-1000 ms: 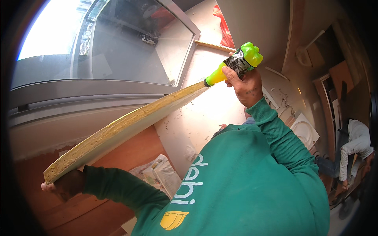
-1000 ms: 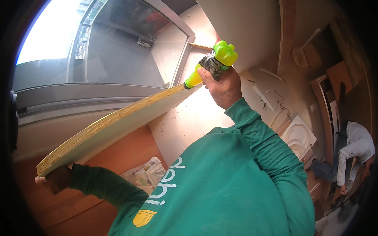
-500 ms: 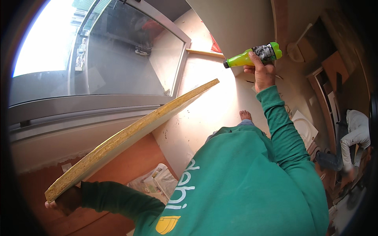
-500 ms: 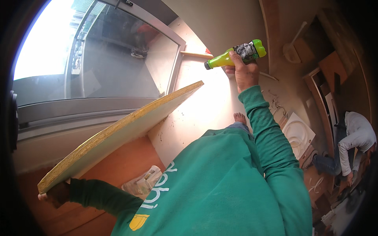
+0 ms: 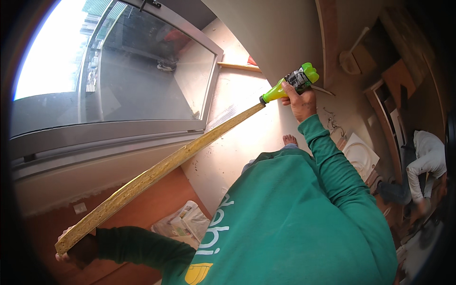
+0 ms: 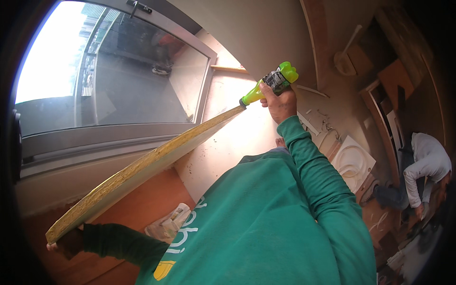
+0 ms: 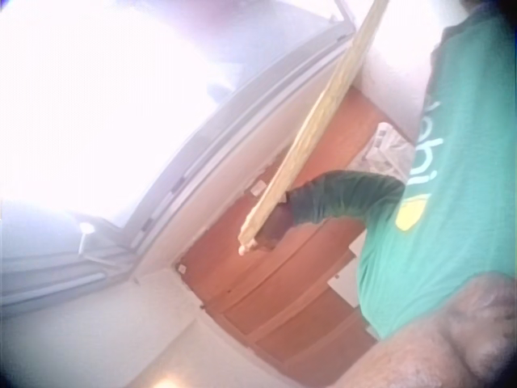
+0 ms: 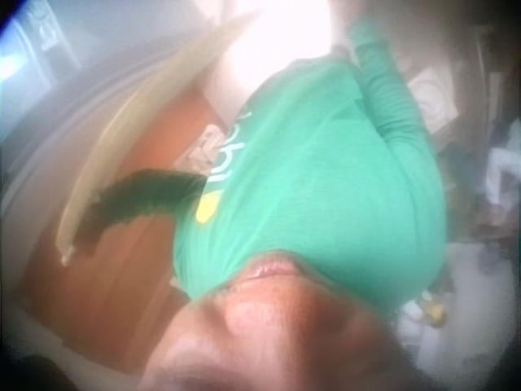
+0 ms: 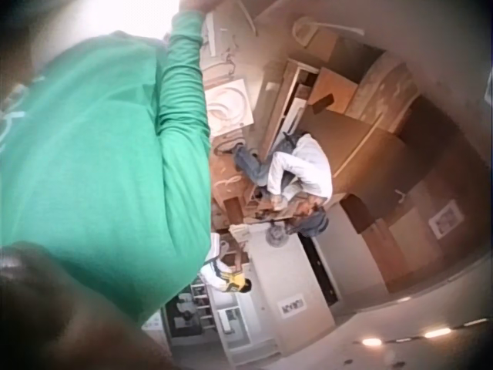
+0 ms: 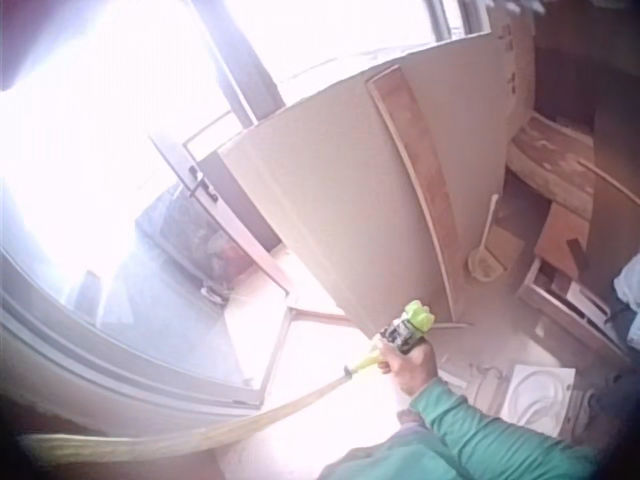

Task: The person applies adhesive from a green bottle to the edges of a long wooden board and a white panel. They then position the board against a wall and handle other wooden components on the floor.

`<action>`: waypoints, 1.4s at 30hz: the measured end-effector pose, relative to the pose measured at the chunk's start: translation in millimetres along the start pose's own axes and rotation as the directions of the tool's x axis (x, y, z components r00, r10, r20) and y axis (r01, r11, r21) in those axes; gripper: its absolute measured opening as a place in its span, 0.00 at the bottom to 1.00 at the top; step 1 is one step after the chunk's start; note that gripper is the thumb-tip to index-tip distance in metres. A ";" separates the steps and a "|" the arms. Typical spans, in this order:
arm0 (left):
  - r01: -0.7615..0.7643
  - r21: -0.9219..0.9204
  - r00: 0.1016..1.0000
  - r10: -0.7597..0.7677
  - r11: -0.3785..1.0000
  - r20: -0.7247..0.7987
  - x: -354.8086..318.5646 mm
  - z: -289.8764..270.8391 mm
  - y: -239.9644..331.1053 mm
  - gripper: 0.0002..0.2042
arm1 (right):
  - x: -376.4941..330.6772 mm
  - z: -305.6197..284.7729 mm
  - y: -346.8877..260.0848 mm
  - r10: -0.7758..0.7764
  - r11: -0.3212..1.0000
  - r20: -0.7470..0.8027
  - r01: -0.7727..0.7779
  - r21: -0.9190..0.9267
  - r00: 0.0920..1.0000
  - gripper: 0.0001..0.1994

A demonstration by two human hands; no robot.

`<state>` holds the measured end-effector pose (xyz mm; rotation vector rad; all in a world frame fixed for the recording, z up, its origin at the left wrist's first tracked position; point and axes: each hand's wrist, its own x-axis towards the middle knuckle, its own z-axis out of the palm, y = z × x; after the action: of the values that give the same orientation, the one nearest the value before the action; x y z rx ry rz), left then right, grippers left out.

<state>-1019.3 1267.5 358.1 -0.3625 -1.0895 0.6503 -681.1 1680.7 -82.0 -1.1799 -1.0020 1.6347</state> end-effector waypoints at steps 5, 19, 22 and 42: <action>0.269 -0.136 0.963 -0.268 0.953 0.027 3.6 5.6 3.2 0.07 | -1.0 -1.8 -2.0 -0.057 0.996 0.079 0.062 -0.066 0.995 0.19; 0.410 -0.578 0.592 -0.276 -0.705 0.757 -22.1 -24.7 -81.4 0.14 | 30.7 14.9 11.0 0.010 0.987 0.159 0.015 -0.158 0.987 0.21; 0.500 -0.841 0.710 -0.459 -0.206 0.534 -1.9 -67.4 -66.8 0.17 | 48.8 28.5 55.9 0.155 0.841 0.184 -0.032 -0.541 0.971 0.19; 0.586 0.128 0.730 -0.590 0.800 0.345 28.9 -190.2 -187.8 0.32 | 124.0 54.4 210.9 0.590 0.610 0.186 -0.282 -0.740 0.786 0.23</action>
<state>-781.4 1150.9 403.7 0.1413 -1.4725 0.1433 -795.1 1726.7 -300.4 -1.7189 -1.8166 2.0475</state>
